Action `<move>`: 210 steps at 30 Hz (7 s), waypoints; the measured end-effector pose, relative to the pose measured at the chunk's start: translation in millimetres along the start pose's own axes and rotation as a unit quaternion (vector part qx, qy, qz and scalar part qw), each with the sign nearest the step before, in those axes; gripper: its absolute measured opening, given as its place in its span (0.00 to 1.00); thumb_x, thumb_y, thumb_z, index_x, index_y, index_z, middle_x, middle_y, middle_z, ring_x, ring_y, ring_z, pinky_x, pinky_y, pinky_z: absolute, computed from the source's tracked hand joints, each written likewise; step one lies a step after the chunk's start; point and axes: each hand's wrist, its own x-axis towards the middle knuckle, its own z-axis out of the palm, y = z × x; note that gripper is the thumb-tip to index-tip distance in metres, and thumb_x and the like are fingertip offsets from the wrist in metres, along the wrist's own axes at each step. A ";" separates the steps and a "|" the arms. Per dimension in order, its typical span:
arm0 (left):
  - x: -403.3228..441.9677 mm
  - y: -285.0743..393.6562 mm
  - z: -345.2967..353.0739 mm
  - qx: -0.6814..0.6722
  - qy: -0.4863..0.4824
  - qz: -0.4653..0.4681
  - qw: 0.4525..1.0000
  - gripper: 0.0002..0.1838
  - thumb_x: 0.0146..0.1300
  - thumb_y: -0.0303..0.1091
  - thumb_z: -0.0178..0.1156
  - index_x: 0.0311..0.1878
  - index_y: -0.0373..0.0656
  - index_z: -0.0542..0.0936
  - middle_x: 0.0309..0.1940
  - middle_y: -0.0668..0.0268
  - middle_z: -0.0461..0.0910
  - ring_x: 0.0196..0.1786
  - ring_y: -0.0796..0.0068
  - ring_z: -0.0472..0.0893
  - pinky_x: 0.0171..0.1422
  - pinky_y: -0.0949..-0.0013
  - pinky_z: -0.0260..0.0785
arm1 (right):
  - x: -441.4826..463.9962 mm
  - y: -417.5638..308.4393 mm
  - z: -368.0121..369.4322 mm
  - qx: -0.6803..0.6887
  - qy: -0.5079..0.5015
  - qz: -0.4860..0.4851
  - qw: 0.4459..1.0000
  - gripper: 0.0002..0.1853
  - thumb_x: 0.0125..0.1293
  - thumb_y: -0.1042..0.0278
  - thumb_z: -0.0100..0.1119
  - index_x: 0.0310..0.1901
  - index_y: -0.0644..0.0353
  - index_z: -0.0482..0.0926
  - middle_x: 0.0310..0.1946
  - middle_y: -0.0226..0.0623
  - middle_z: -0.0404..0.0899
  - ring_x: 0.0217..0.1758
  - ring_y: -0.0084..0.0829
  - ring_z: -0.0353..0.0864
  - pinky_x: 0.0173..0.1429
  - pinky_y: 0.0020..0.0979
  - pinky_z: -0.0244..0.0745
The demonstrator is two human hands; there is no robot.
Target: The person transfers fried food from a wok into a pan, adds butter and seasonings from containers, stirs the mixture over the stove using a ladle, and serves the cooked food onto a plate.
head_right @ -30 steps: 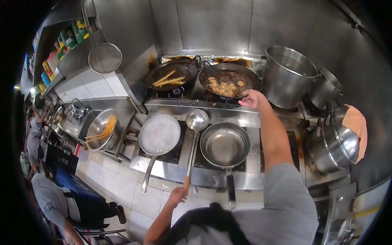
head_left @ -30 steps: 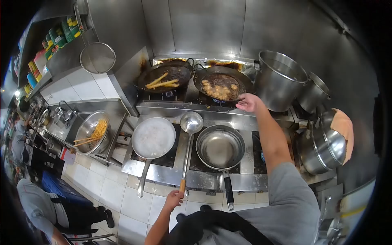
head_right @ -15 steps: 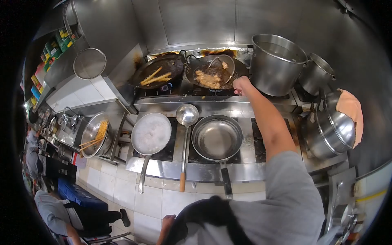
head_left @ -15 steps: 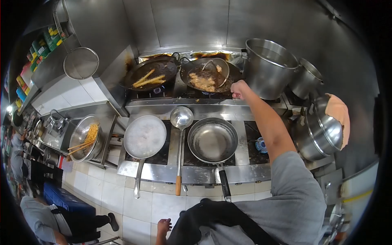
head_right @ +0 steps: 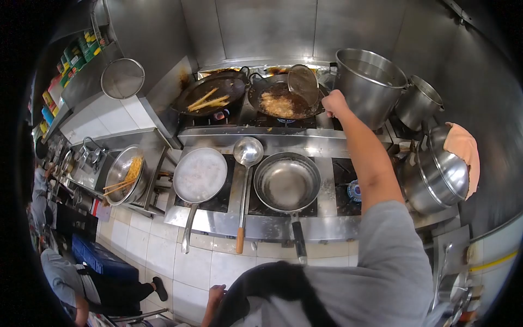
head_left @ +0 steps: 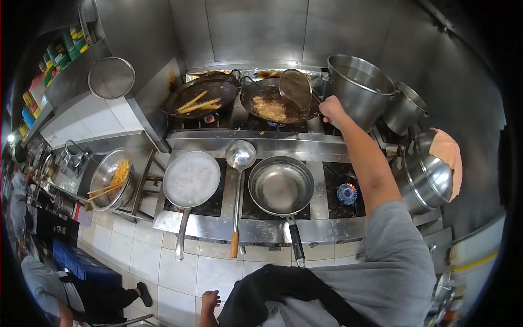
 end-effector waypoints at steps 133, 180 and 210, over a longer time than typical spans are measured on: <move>10.0 9.3 63.1 -0.040 -0.042 -0.066 0.996 0.27 0.61 0.36 0.64 0.60 0.33 0.70 0.38 0.55 0.81 0.30 0.62 0.83 0.26 0.63 0.77 | -85.8 60.4 31.1 -0.097 0.087 -0.325 0.937 0.05 0.52 0.77 0.56 0.29 0.68 0.78 0.27 0.58 0.78 0.36 0.58 0.80 0.39 0.46 0.73; 21.2 5.9 41.6 -0.009 -0.024 -0.022 0.999 0.25 0.58 0.34 0.66 0.56 0.33 0.71 0.32 0.56 0.82 0.25 0.64 0.83 0.21 0.64 0.74 | -68.3 48.7 40.4 0.516 -0.132 0.177 0.828 0.13 0.64 0.79 0.55 0.23 0.55 0.65 0.14 0.27 0.59 0.12 0.21 0.55 0.16 0.21 0.57; -11.0 -186.9 -73.9 -0.227 0.126 -0.139 0.956 0.21 0.63 0.40 0.63 0.51 0.31 0.79 0.39 0.53 0.83 0.33 0.59 0.84 0.30 0.61 0.77 | -363.9 -278.8 500.9 0.107 -0.287 -0.353 0.884 0.07 0.64 0.71 0.54 0.29 0.62 0.75 0.26 0.43 0.79 0.30 0.43 0.81 0.29 0.37 0.72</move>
